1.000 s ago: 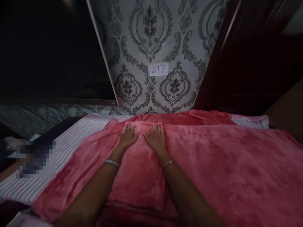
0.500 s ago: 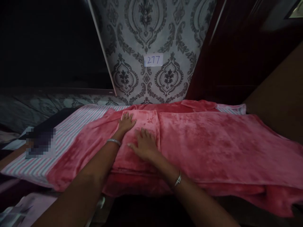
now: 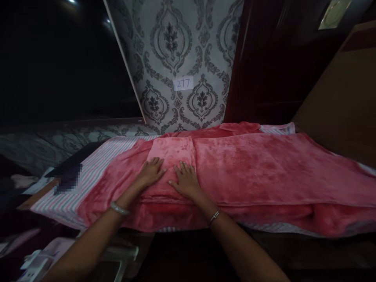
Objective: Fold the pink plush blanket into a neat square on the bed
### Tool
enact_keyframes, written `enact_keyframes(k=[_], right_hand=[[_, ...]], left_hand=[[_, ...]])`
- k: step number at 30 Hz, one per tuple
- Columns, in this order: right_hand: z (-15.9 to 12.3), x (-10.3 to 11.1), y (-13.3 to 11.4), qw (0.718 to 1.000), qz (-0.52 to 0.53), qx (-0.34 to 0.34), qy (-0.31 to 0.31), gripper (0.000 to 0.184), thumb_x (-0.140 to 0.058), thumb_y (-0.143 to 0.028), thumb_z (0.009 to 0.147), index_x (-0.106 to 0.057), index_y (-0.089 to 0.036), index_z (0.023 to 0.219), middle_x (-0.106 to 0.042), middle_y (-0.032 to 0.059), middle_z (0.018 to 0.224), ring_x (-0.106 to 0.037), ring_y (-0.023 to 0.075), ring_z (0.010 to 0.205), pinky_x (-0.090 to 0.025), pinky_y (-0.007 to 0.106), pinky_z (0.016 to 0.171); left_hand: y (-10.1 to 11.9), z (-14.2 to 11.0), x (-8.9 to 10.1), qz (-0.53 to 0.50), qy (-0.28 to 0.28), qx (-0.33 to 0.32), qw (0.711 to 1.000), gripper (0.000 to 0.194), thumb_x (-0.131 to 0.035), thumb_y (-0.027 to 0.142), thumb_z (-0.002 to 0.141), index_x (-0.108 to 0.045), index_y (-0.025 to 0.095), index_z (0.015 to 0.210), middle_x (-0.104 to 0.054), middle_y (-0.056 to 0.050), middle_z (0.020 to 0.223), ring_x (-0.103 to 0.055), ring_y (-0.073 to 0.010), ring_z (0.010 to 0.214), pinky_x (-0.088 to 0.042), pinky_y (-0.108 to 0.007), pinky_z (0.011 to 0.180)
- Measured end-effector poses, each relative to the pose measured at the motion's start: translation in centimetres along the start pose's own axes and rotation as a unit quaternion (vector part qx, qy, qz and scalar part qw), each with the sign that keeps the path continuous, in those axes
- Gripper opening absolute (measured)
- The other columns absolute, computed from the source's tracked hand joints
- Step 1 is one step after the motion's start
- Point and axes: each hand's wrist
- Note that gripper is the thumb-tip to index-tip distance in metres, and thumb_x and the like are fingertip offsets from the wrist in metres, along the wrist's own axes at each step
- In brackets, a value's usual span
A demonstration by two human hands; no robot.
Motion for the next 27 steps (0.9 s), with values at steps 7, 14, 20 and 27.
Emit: enact_keyframes(k=[7, 14, 20, 27], right_hand=[[-0.5, 0.3, 1.2, 1.000, -0.012, 0.010, -0.025, 0.076, -0.040, -0.061, 0.098, -0.029, -0.017, 0.159, -0.016, 0.0133, 0.167, -0.009, 0.0283, 0.155, -0.005, 0.048, 0.124], [-1.6, 0.5, 2.6, 0.999, -0.003, -0.007, -0.037, 0.072, -0.036, -0.056, 0.100, -0.026, -0.017, 0.160, -0.013, 0.0116, 0.168, -0.007, 0.0250, 0.155, -0.011, 0.047, 0.123], [-1.2, 1.5, 2.7, 0.998, 0.025, 0.004, -0.050, 0.071, -0.043, -0.052, 0.098, -0.031, -0.016, 0.158, -0.018, 0.0129, 0.167, -0.012, 0.0276, 0.155, -0.013, 0.050, 0.123], [5.2, 5.2, 0.2, 0.998, 0.048, 0.015, 0.023, 0.060, -0.046, -0.041, 0.099, -0.041, -0.018, 0.154, -0.044, 0.0130, 0.156, -0.038, 0.0258, 0.145, -0.023, 0.041, 0.121]], left_hand=[[-1.2, -2.5, -2.8, -0.017, -0.001, -0.010, 1.000, 0.065, -0.035, 0.049, 0.101, -0.023, 0.023, 0.160, -0.015, -0.010, 0.168, -0.011, -0.0267, 0.156, -0.012, -0.053, 0.124], [-1.2, -2.4, -2.7, -0.019, 0.007, -0.013, 1.000, 0.066, -0.034, 0.050, 0.101, -0.025, 0.021, 0.159, -0.017, -0.012, 0.168, -0.010, -0.0256, 0.156, -0.010, -0.052, 0.124], [-1.6, -2.2, -3.1, -0.002, 0.027, -0.011, 1.000, 0.064, -0.035, 0.047, 0.101, -0.028, 0.021, 0.158, -0.020, -0.013, 0.166, -0.016, -0.0279, 0.155, -0.015, -0.057, 0.123], [-2.0, -2.1, -3.5, 0.015, 0.051, -0.014, 0.999, 0.064, -0.040, 0.047, 0.098, -0.033, 0.021, 0.157, -0.027, -0.013, 0.164, -0.021, -0.0295, 0.153, -0.019, -0.057, 0.122]])
Point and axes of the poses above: each hand's wrist, its own z-axis towards the middle knuckle, its own x-axis out of the back of the hand, y = z × x
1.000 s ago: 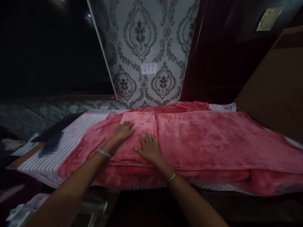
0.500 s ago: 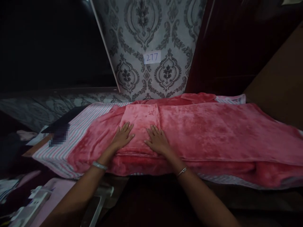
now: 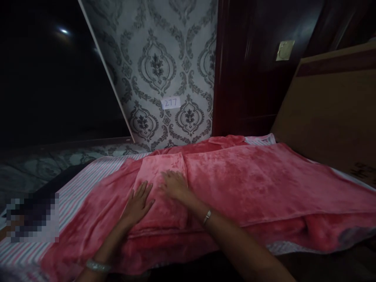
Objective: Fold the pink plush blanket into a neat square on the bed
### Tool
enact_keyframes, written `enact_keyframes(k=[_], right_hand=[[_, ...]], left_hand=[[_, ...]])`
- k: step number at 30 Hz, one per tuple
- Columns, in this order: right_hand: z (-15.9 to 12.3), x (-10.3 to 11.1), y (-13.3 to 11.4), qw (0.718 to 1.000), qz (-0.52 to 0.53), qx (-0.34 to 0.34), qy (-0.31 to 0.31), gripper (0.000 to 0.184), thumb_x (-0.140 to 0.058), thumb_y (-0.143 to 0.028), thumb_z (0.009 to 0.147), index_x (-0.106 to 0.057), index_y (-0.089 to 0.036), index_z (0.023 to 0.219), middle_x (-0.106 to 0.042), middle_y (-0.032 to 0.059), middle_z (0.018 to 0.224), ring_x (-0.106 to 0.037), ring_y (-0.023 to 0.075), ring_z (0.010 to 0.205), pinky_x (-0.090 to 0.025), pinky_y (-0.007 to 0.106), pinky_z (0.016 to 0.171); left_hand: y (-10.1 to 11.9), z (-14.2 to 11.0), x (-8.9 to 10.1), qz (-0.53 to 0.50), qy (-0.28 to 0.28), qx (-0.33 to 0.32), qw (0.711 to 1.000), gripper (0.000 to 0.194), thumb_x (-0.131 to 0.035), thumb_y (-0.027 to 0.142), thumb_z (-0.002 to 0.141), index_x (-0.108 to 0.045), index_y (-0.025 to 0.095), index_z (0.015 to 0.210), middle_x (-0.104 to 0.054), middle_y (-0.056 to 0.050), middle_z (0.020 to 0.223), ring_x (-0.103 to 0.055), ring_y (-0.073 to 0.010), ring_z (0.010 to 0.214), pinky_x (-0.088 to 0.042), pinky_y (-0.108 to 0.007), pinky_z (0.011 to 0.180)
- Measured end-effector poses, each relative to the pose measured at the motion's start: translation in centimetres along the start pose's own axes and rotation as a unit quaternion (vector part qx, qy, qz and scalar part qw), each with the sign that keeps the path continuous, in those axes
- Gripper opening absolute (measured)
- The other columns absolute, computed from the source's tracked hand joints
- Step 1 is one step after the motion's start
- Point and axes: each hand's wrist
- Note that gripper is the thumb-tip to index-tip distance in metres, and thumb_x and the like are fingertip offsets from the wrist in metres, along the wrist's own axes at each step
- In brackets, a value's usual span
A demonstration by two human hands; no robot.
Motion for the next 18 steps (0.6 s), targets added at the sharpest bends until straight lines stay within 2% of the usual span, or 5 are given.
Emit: enact_keyframes(k=[3, 6, 13, 15, 18], right_hand=[[3.7, -0.2, -0.2, 1.000, 0.000, -0.012, 0.009, 0.062, -0.045, -0.044, 0.100, -0.035, -0.020, 0.157, -0.032, 0.0100, 0.163, -0.025, 0.0249, 0.151, -0.017, 0.043, 0.123], [5.7, -1.4, 1.7, 0.999, -0.011, -0.039, -0.005, 0.063, -0.044, -0.048, 0.101, -0.036, -0.019, 0.156, -0.029, 0.0112, 0.164, -0.020, 0.0269, 0.153, -0.013, 0.047, 0.124], [5.6, -3.3, 5.4, 0.991, -0.020, -0.124, 0.046, 0.067, -0.032, -0.056, 0.102, -0.038, -0.014, 0.155, -0.025, 0.0162, 0.164, -0.018, 0.0293, 0.153, -0.014, 0.053, 0.122], [5.7, -3.5, 5.4, 0.991, -0.017, -0.124, 0.042, 0.069, -0.032, -0.056, 0.102, -0.037, -0.013, 0.155, -0.025, 0.0168, 0.164, -0.017, 0.0297, 0.153, -0.013, 0.053, 0.122], [5.9, -3.6, 5.3, 0.991, -0.010, -0.125, 0.038, 0.070, -0.033, -0.057, 0.101, -0.036, -0.013, 0.156, -0.024, 0.0166, 0.165, -0.015, 0.0294, 0.154, -0.010, 0.054, 0.122]], left_hand=[[-0.1, 0.0, 0.0, 0.006, 0.002, -0.001, 1.000, 0.064, -0.040, 0.047, 0.098, -0.034, 0.021, 0.156, -0.027, -0.012, 0.164, -0.022, -0.0296, 0.153, -0.021, -0.058, 0.121], [-0.1, 0.1, -0.1, 0.011, 0.002, -0.001, 1.000, 0.063, -0.040, 0.046, 0.098, -0.034, 0.022, 0.156, -0.026, -0.012, 0.164, -0.022, -0.0293, 0.153, -0.021, -0.058, 0.121], [-0.5, -0.2, -0.4, -0.012, -0.007, 0.001, 1.000, 0.064, -0.041, 0.046, 0.096, -0.034, 0.024, 0.156, -0.025, -0.010, 0.165, -0.022, -0.0284, 0.153, -0.021, -0.057, 0.121], [-0.6, 0.3, 0.5, -0.032, -0.009, 0.001, 0.999, 0.062, -0.043, 0.045, 0.095, -0.040, 0.024, 0.153, -0.032, -0.010, 0.162, -0.028, -0.0296, 0.151, -0.026, -0.058, 0.119], [-0.3, 3.1, 2.8, -0.082, -0.002, 0.010, 0.997, 0.049, -0.036, 0.040, 0.098, -0.063, 0.021, 0.134, -0.060, -0.013, 0.142, -0.054, -0.0287, 0.134, -0.039, -0.051, 0.112]])
Point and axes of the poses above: each hand's wrist, its own z-axis towards the middle knuckle, its own x-axis out of the back of the hand, y = z × x
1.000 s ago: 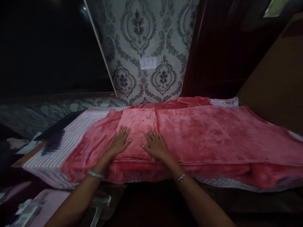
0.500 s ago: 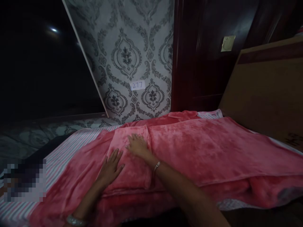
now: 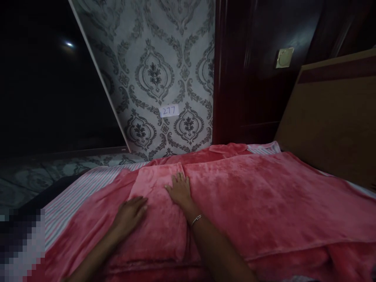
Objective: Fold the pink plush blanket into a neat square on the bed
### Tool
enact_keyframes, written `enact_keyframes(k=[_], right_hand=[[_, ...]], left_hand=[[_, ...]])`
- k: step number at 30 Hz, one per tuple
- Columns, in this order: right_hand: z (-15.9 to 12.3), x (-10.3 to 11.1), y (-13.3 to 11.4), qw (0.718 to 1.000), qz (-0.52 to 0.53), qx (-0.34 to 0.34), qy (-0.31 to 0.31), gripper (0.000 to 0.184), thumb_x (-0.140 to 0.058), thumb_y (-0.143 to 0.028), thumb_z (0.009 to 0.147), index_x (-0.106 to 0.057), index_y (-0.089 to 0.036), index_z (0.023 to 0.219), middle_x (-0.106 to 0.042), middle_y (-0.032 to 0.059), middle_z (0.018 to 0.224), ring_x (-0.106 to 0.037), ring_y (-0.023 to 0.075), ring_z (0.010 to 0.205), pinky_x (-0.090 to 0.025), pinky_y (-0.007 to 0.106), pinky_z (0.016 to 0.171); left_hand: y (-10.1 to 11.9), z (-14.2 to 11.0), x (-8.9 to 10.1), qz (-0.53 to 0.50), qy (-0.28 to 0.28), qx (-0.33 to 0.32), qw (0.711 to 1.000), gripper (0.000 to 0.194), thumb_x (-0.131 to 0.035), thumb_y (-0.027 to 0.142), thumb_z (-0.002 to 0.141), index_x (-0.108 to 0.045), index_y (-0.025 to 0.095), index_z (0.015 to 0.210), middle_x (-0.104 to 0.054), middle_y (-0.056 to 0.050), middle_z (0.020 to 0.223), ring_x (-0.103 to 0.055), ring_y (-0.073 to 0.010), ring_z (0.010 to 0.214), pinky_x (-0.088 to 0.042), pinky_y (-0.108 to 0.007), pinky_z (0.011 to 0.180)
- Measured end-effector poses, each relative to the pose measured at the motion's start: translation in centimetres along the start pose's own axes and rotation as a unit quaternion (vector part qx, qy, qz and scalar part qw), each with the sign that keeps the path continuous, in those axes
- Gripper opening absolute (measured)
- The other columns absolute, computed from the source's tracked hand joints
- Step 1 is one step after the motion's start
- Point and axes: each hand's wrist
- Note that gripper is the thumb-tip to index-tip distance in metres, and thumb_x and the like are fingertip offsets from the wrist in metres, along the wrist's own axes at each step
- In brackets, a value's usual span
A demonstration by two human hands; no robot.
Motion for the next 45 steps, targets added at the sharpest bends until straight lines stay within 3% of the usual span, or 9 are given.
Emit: enact_keyframes(k=[2, 4, 10, 16, 23, 28, 31, 40, 45], right_hand=[[0.1, -0.1, 0.0, 1.000, 0.006, -0.002, 0.000, 0.070, -0.034, -0.057, 0.101, -0.035, -0.013, 0.156, -0.023, 0.0160, 0.165, -0.013, 0.0291, 0.154, -0.009, 0.054, 0.122], [0.2, -0.1, 0.1, 1.000, 0.012, -0.003, -0.002, 0.071, -0.034, -0.057, 0.101, -0.034, -0.014, 0.157, -0.021, 0.0152, 0.166, -0.011, 0.0288, 0.155, -0.008, 0.053, 0.122], [0.4, -0.3, 0.3, 1.000, 0.018, -0.003, -0.006, 0.069, -0.034, -0.056, 0.101, -0.034, -0.015, 0.157, -0.021, 0.0145, 0.166, -0.012, 0.0287, 0.154, -0.010, 0.055, 0.121], [0.9, -0.4, 0.8, 0.998, 0.046, -0.007, 0.036, 0.062, -0.037, -0.047, 0.101, -0.039, -0.016, 0.155, -0.026, 0.0134, 0.165, -0.020, 0.0284, 0.153, -0.018, 0.049, 0.121], [7.0, 0.9, 3.3, 0.980, 0.141, -0.113, 0.088, 0.061, -0.043, -0.037, 0.098, -0.038, -0.018, 0.155, -0.052, 0.0146, 0.149, -0.050, 0.0277, 0.135, -0.039, 0.040, 0.110], [11.3, 0.8, 4.2, 0.978, 0.164, -0.102, 0.072, 0.048, -0.045, -0.031, 0.098, -0.052, -0.023, 0.145, -0.067, 0.0067, 0.132, -0.064, 0.0179, 0.117, -0.048, 0.027, 0.097], [11.9, 0.4, 4.2, 0.981, 0.155, -0.097, 0.068, 0.040, -0.053, -0.024, 0.093, -0.062, -0.024, 0.133, -0.072, 0.0038, 0.123, -0.067, 0.0165, 0.108, -0.049, 0.023, 0.090], [10.0, 0.3, 4.3, 0.982, 0.061, -0.159, 0.086, 0.036, -0.042, -0.011, 0.094, -0.068, -0.013, 0.118, -0.070, 0.0165, 0.114, -0.066, 0.0223, 0.105, -0.048, 0.028, 0.087], [9.6, 2.1, 2.4, 0.988, 0.008, -0.128, 0.084, 0.039, -0.050, -0.020, 0.094, -0.066, -0.015, 0.129, -0.055, 0.0205, 0.142, -0.051, 0.0306, 0.131, -0.041, 0.042, 0.105]], left_hand=[[0.8, 3.5, 1.5, -0.037, 0.021, -0.003, 0.999, 0.049, -0.028, 0.035, 0.101, -0.069, 0.018, 0.123, -0.069, -0.013, 0.130, -0.063, -0.0245, 0.121, -0.044, -0.042, 0.108], [1.6, 7.5, 2.5, -0.039, 0.042, 0.006, 0.998, 0.047, -0.034, 0.032, 0.100, -0.060, 0.016, 0.135, -0.060, -0.013, 0.142, -0.055, -0.0236, 0.132, -0.039, -0.039, 0.113], [1.8, 14.6, -0.4, -0.001, 0.056, 0.118, 0.991, 0.058, -0.040, 0.039, 0.099, -0.041, 0.013, 0.151, -0.032, -0.021, 0.161, -0.026, -0.0403, 0.150, -0.022, -0.068, 0.116], [0.8, 14.3, -3.8, 0.058, 0.056, 0.131, 0.988, 0.058, -0.037, 0.042, 0.099, -0.040, 0.017, 0.152, -0.035, -0.016, 0.161, -0.023, -0.0366, 0.151, -0.021, -0.065, 0.117], [0.8, 14.6, -3.6, 0.064, 0.053, 0.132, 0.988, 0.059, -0.034, 0.044, 0.099, -0.039, 0.018, 0.153, -0.035, -0.015, 0.161, -0.024, -0.0359, 0.151, -0.022, -0.066, 0.116], [0.9, 14.5, -3.4, 0.051, 0.040, 0.136, 0.989, 0.063, -0.038, 0.046, 0.097, -0.037, 0.021, 0.154, -0.032, -0.014, 0.163, -0.021, -0.0362, 0.152, -0.021, -0.065, 0.117], [1.0, 14.5, -3.4, 0.049, 0.041, 0.136, 0.989, 0.062, -0.038, 0.046, 0.097, -0.038, 0.023, 0.155, -0.032, -0.014, 0.163, -0.022, -0.0371, 0.151, -0.020, -0.066, 0.117], [0.7, 14.9, -3.6, 0.068, 0.023, 0.151, 0.986, 0.067, -0.034, 0.057, 0.098, -0.035, 0.022, 0.156, -0.028, -0.017, 0.164, -0.019, -0.0332, 0.153, -0.021, -0.057, 0.119], [0.9, 14.8, -3.5, 0.068, 0.018, 0.153, 0.986, 0.069, -0.035, 0.057, 0.097, -0.035, 0.021, 0.156, -0.028, -0.019, 0.164, -0.019, -0.0351, 0.153, -0.021, -0.058, 0.118]])
Point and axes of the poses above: each hand's wrist, its own z-axis towards the middle knuckle, its own x-axis out of the back of the hand, y = z × x
